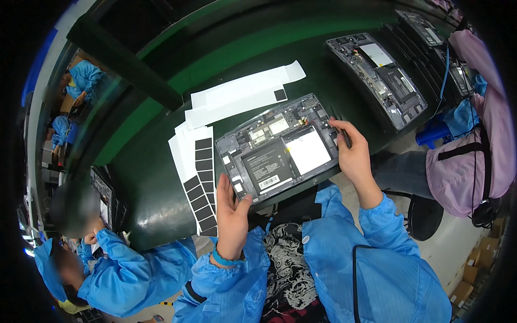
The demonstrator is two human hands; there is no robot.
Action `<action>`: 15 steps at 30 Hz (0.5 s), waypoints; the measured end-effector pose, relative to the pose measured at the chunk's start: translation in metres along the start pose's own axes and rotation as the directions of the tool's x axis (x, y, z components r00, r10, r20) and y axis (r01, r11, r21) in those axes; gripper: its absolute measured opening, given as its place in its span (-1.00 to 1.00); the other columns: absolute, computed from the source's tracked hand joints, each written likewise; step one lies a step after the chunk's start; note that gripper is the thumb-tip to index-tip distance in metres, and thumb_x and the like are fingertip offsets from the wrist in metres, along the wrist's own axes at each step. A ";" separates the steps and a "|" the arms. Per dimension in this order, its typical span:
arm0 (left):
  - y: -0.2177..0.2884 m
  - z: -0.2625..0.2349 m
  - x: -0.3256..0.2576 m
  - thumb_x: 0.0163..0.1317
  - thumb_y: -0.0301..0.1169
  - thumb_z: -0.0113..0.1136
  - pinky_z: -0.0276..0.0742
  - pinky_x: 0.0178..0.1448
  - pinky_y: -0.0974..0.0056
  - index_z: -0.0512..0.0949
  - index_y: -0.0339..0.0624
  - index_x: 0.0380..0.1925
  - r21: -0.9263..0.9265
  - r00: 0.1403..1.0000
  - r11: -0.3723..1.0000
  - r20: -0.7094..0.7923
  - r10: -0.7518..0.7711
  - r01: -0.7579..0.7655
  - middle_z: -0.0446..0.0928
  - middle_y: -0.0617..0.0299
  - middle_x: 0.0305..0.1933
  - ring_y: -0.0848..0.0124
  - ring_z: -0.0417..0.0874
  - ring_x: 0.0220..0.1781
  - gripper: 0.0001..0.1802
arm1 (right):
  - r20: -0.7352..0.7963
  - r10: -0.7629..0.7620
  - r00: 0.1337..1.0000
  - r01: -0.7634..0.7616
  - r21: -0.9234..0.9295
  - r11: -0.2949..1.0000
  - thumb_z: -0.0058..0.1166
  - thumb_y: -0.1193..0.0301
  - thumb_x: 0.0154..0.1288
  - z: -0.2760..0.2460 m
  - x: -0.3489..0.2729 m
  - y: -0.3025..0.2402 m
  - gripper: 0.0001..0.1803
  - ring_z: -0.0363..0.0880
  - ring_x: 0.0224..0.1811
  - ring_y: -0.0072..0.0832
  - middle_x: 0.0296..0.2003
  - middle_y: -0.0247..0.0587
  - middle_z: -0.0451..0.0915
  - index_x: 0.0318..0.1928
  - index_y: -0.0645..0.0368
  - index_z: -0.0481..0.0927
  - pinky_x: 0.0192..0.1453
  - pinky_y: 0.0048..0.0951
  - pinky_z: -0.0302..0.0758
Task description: The recorder is assembling and marking internal components of tablet devices on a factory production line.
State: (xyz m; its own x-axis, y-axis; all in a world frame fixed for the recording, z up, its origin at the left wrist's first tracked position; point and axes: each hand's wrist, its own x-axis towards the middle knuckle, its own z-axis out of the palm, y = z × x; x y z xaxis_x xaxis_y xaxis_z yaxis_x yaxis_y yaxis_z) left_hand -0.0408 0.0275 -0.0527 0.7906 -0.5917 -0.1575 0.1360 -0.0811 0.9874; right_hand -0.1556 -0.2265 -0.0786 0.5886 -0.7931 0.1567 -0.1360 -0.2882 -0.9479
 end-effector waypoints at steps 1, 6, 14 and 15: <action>0.000 -0.002 0.000 0.29 -0.63 0.00 0.00 0.53 0.13 -0.21 -0.38 0.45 -0.028 1.000 1.000 -0.003 -0.012 0.012 -0.06 -0.25 0.50 0.11 0.04 0.54 -0.17 | 0.002 0.005 1.000 -0.005 -0.002 1.000 -0.20 0.78 0.29 -0.001 -0.002 -0.001 -0.65 0.49 0.22 -0.35 0.11 0.00 0.57 0.01 0.31 0.53 0.34 -0.48 0.27; 0.023 -0.016 -0.008 0.29 -0.71 -0.10 0.10 0.48 0.20 -0.16 -0.42 0.45 -0.234 0.985 0.968 -0.123 -0.118 0.087 0.08 -0.19 0.46 0.15 0.16 0.49 -0.24 | -0.053 0.057 0.997 -0.048 0.156 0.987 -0.16 0.73 0.34 -0.002 -0.024 -0.011 -0.75 0.51 0.14 -0.47 0.15 0.02 0.54 -0.07 0.32 0.53 0.21 -0.54 0.35; 0.029 -0.079 -0.044 0.35 -0.65 -0.11 0.05 0.49 0.21 -0.11 -0.37 0.46 -0.225 0.997 0.973 -0.066 0.034 -0.048 0.08 -0.07 0.49 0.26 0.16 0.48 -0.29 | -0.046 0.118 0.992 -0.086 0.441 0.893 -0.10 0.71 0.35 0.035 -0.065 -0.046 -0.85 0.29 -0.37 -0.77 0.19 0.04 0.49 -0.15 0.27 0.48 -0.22 -0.71 0.28; 0.026 -0.084 -0.047 0.35 -0.65 -0.11 0.05 0.49 0.21 -0.11 -0.37 0.46 -0.221 0.995 0.973 -0.095 0.041 -0.061 0.08 -0.07 0.49 0.26 0.16 0.48 -0.29 | -0.006 0.104 0.995 -0.090 0.446 0.891 -0.10 0.71 0.35 0.040 -0.070 -0.048 -0.85 0.39 -0.26 -0.72 0.17 0.05 0.50 -0.16 0.27 0.48 -0.14 -0.68 0.31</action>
State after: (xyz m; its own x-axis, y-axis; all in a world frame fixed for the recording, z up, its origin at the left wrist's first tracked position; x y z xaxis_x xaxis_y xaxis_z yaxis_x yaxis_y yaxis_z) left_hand -0.0245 0.1202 -0.0207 0.8486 -0.5157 -0.1177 0.2159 0.1347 0.9671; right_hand -0.1578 -0.1355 -0.0548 0.5670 -0.8216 0.0592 0.1809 0.0541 -0.9820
